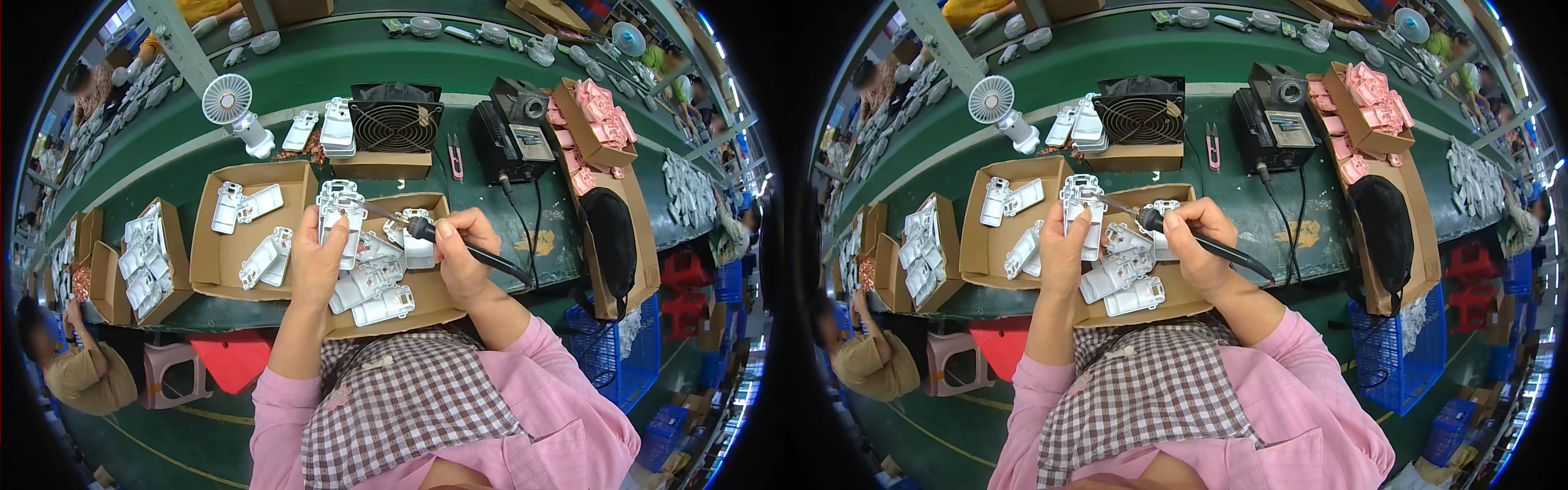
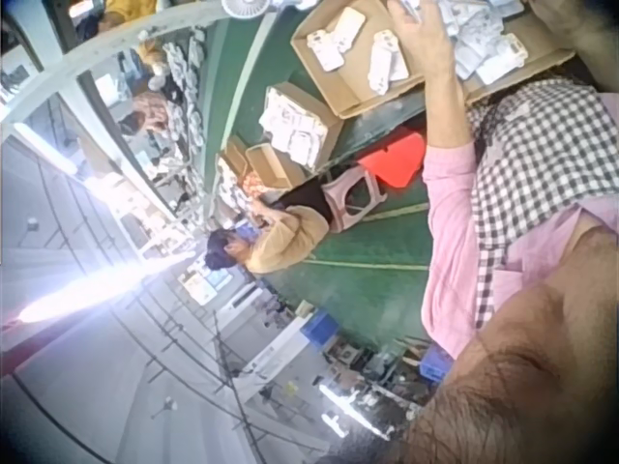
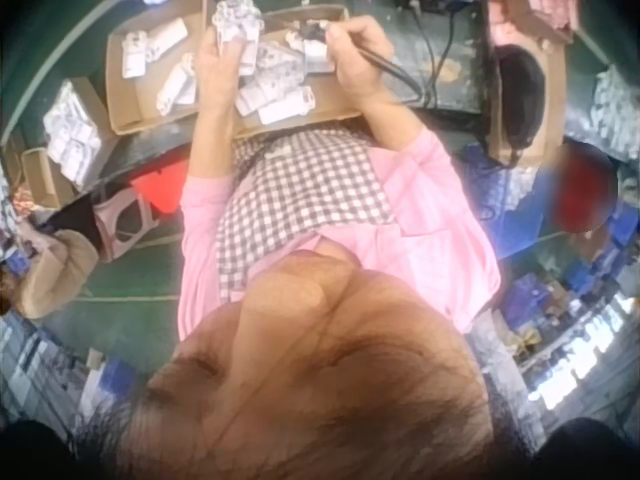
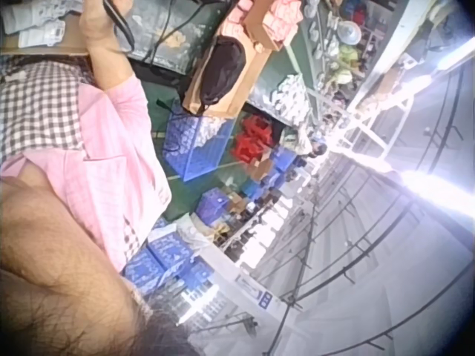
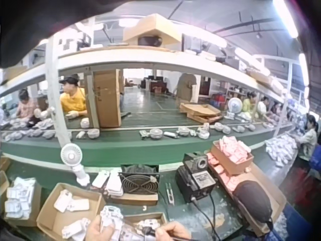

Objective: The person solders components onto plastic casings using a soldering iron. She then moves aside parts, retrieves a new box of plastic casings, and solders components onto them.

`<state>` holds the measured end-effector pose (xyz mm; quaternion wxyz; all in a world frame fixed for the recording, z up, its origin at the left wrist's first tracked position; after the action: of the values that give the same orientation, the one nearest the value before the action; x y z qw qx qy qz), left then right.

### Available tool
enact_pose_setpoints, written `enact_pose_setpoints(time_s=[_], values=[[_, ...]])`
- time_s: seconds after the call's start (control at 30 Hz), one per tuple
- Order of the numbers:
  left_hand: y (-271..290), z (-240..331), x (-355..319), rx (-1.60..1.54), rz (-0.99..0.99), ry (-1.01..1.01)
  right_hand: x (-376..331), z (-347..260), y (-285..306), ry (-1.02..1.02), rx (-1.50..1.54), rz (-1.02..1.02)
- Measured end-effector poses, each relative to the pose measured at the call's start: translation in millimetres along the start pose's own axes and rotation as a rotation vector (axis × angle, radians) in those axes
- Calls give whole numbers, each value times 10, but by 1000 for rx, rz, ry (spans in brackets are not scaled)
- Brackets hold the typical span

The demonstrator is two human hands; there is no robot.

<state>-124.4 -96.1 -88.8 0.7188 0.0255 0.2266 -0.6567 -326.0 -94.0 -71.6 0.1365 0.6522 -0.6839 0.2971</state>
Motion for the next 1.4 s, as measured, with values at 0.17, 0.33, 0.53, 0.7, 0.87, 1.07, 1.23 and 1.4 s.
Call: enact_pose_setpoints(time_s=[0.17,0.33,0.53,0.7,0.87,1.07,1.23,1.4], values=[[35,-28,21,122,82,-57,14,-9,-13,20,29,-9],[63,-23,30,180,95,-119,9,-34,-50,23,29,48],[71,-36,16,222,112,-163,-6,-11,-24,38,34,83],[46,0,-24,26,23,-106,-1,-17,-16,63,64,103],[56,-31,-28,53,14,-102,7,-20,-40,69,82,85],[60,-17,-21,53,36,-88,12,-5,-38,69,99,82],[63,-33,7,66,44,-46,10,10,-52,14,108,55],[36,-44,29,101,34,-55,21,-4,-46,10,62,4]])
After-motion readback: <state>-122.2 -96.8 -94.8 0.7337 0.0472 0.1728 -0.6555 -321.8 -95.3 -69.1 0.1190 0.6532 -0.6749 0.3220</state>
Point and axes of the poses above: each hand's wrist, its own x-axis towards the middle knuckle, its own y-axis out of the back of the hand, z = x × y, the point moved 5 cm from there along x, towards the middle knuckle, and after that the axes turned 14 degrees about y, right-handed, at the moved point
